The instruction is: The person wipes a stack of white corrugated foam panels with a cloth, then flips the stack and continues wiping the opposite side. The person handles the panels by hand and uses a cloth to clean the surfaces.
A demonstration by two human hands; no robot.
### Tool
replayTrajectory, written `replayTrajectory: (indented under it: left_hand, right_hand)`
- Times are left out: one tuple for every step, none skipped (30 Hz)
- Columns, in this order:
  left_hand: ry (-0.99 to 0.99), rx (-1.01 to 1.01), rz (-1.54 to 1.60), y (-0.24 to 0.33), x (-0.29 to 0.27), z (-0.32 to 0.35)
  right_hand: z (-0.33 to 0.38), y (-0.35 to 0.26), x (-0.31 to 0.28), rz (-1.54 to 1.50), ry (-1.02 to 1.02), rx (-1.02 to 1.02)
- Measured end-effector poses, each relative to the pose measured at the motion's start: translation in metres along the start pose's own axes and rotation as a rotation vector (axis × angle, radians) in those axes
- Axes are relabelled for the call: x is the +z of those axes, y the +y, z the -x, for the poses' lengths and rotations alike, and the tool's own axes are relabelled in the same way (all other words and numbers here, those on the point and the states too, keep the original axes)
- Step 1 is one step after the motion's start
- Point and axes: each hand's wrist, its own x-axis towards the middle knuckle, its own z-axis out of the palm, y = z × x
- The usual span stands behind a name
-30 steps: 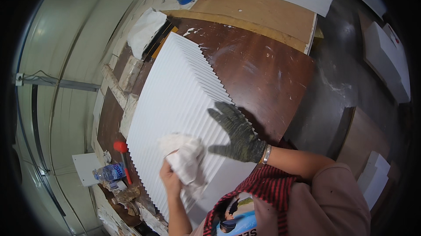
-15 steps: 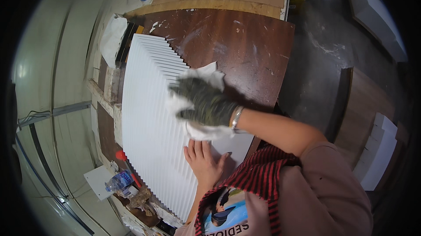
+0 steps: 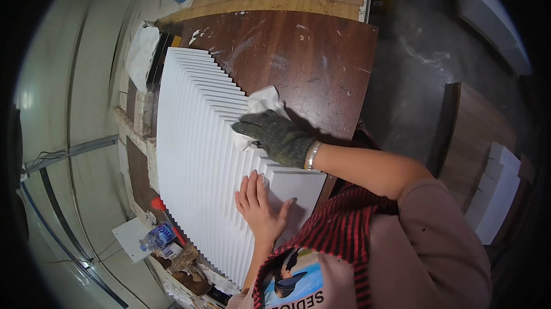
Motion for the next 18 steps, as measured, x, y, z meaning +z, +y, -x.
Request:
replayTrajectory:
  left_hand:
    - [-0.004,-0.002,0.005,0.000,-0.001,0.000]
    - [0.013,-0.014,0.013,0.000,-0.001,-0.001]
    - [0.019,-0.010,-0.002,0.000,-0.002,-0.001]
    - [0.015,-0.009,-0.019,0.000,-0.002,-0.001]
    - [0.003,-0.016,-0.039,0.001,-0.002,-0.001]
    - [0.032,-0.015,-0.035,0.002,-0.002,-0.002]
    - [0.025,-0.019,-0.034,0.003,-0.002,-0.003]
    - [0.058,-0.015,-0.022,0.003,-0.001,-0.003]
    - [0.039,-0.047,-0.009,0.004,-0.001,-0.003]
    - [0.048,-0.065,0.012,0.004,-0.001,-0.002]
    - [0.055,-0.080,0.032,0.003,0.000,-0.001]
    - [0.045,-0.079,0.017,0.002,0.001,0.000]
    - [0.029,-0.072,0.002,0.001,0.001,0.000]
    - [0.024,-0.064,-0.015,0.000,0.002,0.001]
    - [0.039,-0.061,-0.020,-0.002,0.003,0.002]
    - [0.042,-0.058,-0.020,-0.003,0.003,0.002]
    - [0.058,-0.044,-0.015,-0.003,0.004,0.002]
    - [0.044,-0.064,-0.023,-0.003,0.004,0.003]
  right_hand:
    - [0.007,0.002,-0.008,-0.015,-0.123,0.129]
    - [0.015,0.006,-0.017,0.081,-0.186,0.083]
    - [0.030,0.017,-0.038,0.206,-0.284,0.071]
    - [0.033,0.026,-0.044,0.279,-0.593,0.159]
    - [0.034,0.036,-0.052,0.318,-0.832,0.226]
    - [0.029,0.042,-0.053,0.310,-0.828,0.217]
    - [0.022,0.045,-0.050,0.114,-0.497,0.075]
    - [0.003,0.047,-0.036,-0.298,-0.338,0.193]
    - [-0.017,0.047,-0.023,-0.580,-0.153,0.171]
    - [-0.035,0.047,-0.012,-0.110,-0.089,-0.045]
    - [-0.043,0.041,-0.001,0.104,-0.148,-0.095]
    - [-0.044,0.038,0.002,0.250,-0.112,-0.206]
    - [-0.041,0.035,0.002,0.061,-0.090,-0.104]
    - [-0.034,0.036,-0.005,0.091,-0.282,0.003]
    - [-0.022,0.041,-0.018,0.277,-0.284,-0.109]
    - [-0.010,0.046,-0.031,0.467,-0.406,-0.158]
    - [-0.008,0.050,-0.037,0.371,-0.438,-0.167]
    - [-0.009,0.057,-0.044,0.293,-0.621,-0.104]
